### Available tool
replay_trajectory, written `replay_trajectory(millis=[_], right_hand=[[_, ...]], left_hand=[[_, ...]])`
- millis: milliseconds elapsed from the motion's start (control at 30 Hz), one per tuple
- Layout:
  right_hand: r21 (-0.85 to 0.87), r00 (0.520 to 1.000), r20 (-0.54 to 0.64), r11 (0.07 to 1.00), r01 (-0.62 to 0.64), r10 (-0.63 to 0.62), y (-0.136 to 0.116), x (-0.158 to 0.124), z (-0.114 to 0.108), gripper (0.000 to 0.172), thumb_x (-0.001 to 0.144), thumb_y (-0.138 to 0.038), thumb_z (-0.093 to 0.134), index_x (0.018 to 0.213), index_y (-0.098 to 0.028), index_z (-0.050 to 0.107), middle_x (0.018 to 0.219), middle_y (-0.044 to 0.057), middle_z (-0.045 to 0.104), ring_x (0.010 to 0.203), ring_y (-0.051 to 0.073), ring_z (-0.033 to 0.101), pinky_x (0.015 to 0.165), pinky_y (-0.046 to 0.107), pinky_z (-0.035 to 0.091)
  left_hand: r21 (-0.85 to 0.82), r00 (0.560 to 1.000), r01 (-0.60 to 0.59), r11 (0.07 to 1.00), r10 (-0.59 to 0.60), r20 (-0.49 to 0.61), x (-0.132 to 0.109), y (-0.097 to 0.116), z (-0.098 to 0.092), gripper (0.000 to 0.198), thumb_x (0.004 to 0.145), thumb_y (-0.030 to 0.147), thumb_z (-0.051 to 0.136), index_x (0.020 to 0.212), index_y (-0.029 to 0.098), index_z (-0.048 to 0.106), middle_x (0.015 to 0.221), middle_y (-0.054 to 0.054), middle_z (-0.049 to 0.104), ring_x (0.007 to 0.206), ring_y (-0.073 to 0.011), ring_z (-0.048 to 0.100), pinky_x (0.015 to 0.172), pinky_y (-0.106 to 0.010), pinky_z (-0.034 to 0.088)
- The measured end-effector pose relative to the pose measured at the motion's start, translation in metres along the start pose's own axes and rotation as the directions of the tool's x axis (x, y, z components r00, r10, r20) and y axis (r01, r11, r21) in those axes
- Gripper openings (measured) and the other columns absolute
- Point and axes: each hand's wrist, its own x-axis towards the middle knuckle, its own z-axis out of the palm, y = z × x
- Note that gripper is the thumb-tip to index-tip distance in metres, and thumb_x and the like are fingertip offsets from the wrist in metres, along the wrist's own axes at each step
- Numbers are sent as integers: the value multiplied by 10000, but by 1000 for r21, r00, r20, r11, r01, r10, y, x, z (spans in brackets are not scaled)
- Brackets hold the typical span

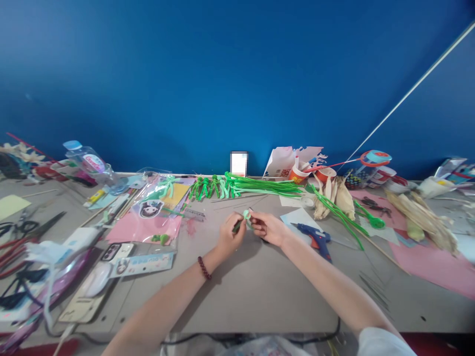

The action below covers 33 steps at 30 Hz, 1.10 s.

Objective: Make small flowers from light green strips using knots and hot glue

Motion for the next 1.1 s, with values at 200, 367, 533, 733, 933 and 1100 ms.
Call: replay_trajectory(millis=[200,367,533,733,933,1100], right_hand=[[-27,995,-30,995,93,-94,2,1,-1,210,659,-293,735,707,-136,603,591,-39,434,473,43,312,372,193,153],[-171,963,-92,956,237,-255,2,4,-3,287,618,-385,725,753,-145,646,604,-36,462,469,53,352,380,190,187],[-550,879,-81,757,354,-470,-1,3,-6,270,689,-378,649,877,-184,669,611,-25,523,505,85,415,435,204,282],[-782,786,71,455,426,-614,-5,9,-13,251,781,-362,545,898,-202,699,837,42,679,686,153,567,626,270,433],[-856,763,140,310,413,-631,-7,9,-17,172,757,-315,593,815,-206,713,783,29,705,670,153,591,643,266,449],[-900,729,217,157,407,-649,-8,1,-13,132,730,-242,593,795,-209,703,772,22,705,665,152,599,640,261,451]], left_hand=[[-105,983,170,980,-176,-52,1,-4,0,185,859,282,514,705,183,534,663,5,475,632,-121,430,611,-245,346],[-464,852,487,740,-520,63,4,-8,4,295,787,472,584,742,181,571,590,34,465,496,-91,416,495,-225,347],[-621,715,633,462,-656,240,7,-10,4,364,664,499,694,698,162,560,485,56,455,406,-70,407,424,-206,322],[-624,671,697,353,-630,392,8,-11,4,351,654,475,695,658,155,551,434,36,490,366,-80,437,392,-206,303],[-567,684,706,425,-617,389,4,-14,8,362,670,495,692,683,167,541,442,73,427,346,-55,368,381,-200,312],[-517,739,663,541,-584,337,-1,-15,12,379,689,519,674,675,163,549,488,66,429,406,-53,372,414,-199,306]])
